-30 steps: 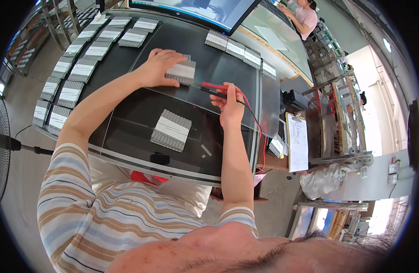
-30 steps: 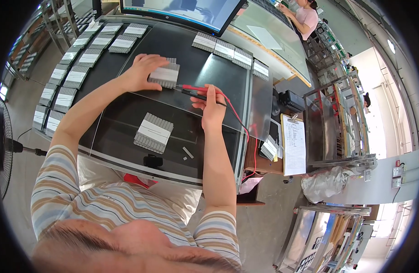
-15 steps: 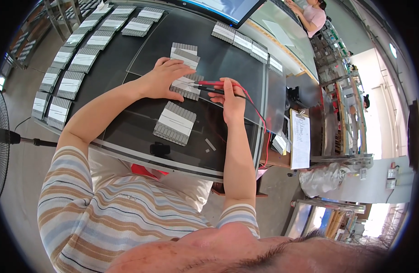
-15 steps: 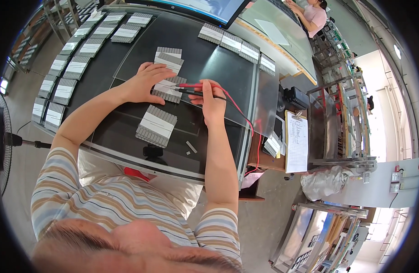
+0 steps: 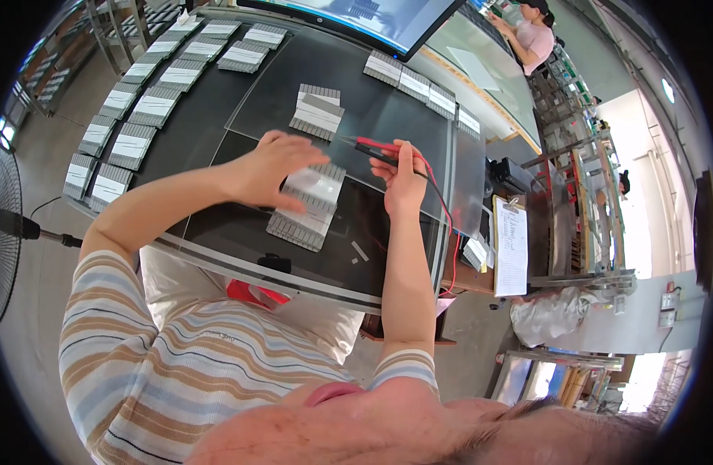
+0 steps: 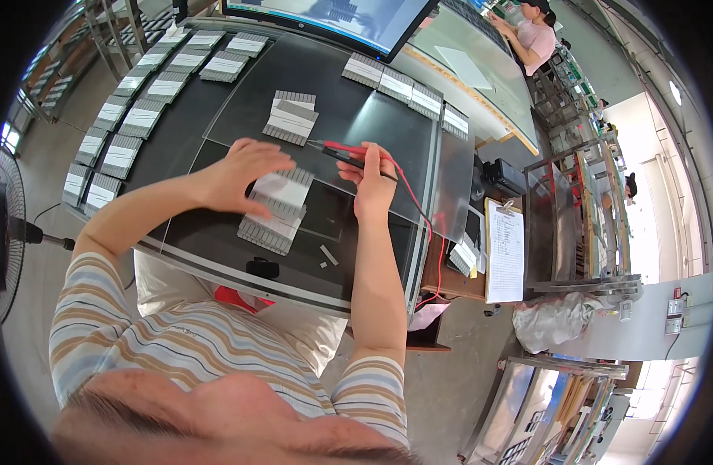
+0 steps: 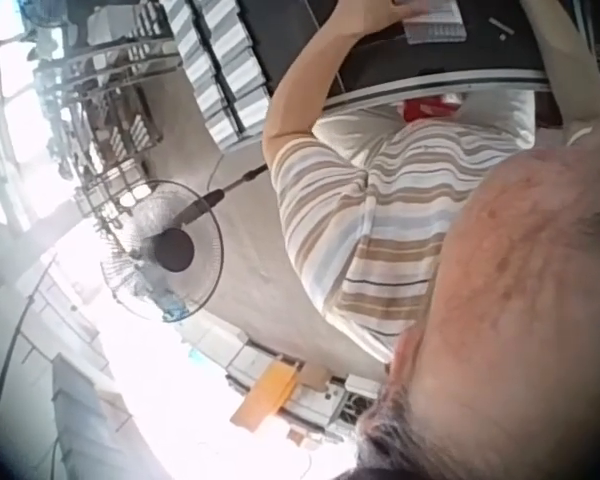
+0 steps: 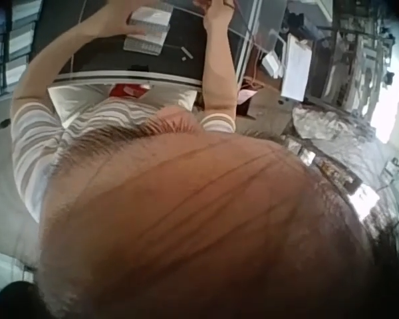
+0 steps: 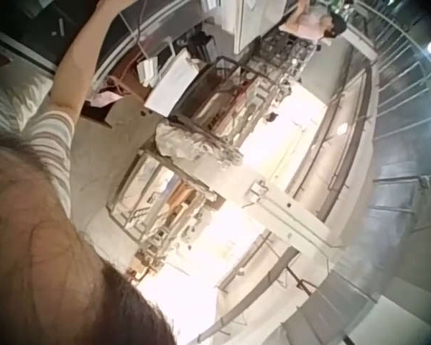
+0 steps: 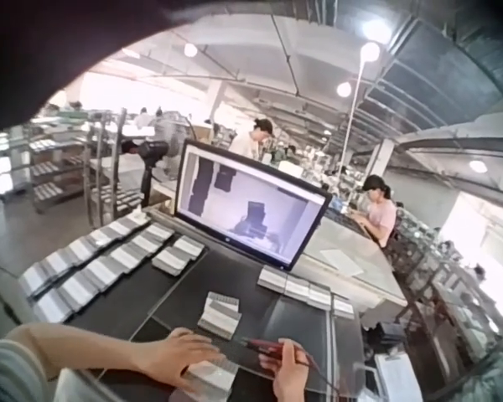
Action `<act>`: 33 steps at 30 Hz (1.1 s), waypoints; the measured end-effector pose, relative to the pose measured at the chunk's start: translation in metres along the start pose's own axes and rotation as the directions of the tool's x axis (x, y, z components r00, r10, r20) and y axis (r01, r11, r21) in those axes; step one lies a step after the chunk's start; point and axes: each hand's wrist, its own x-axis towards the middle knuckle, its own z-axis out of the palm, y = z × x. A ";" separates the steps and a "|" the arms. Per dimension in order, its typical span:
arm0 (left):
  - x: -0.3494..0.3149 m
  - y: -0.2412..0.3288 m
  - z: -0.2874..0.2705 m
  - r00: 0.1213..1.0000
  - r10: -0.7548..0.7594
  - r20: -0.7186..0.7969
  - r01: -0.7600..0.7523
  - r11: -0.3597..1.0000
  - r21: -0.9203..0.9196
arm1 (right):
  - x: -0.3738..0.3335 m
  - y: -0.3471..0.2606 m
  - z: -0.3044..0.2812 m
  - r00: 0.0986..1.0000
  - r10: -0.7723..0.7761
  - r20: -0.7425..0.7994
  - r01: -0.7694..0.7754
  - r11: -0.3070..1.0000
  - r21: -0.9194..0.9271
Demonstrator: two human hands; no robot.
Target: Testing small electronic components using a multimeter probe at a factory workstation.
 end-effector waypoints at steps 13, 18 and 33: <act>0.043 -0.086 -0.001 0.970 -0.110 -0.217 0.167 0.950 0.264 | 0.004 0.001 0.008 0.998 0.037 0.055 -0.032 0.996 -0.083; 0.053 -0.093 -0.004 0.982 -0.122 -0.143 0.161 0.940 0.302 | 0.003 0.001 0.008 0.997 0.052 0.048 -0.048 0.996 -0.081; 0.018 -0.042 0.021 0.989 -0.070 -0.131 0.098 0.970 0.221 | -0.002 0.001 0.013 0.982 0.105 0.155 -0.072 0.977 -0.202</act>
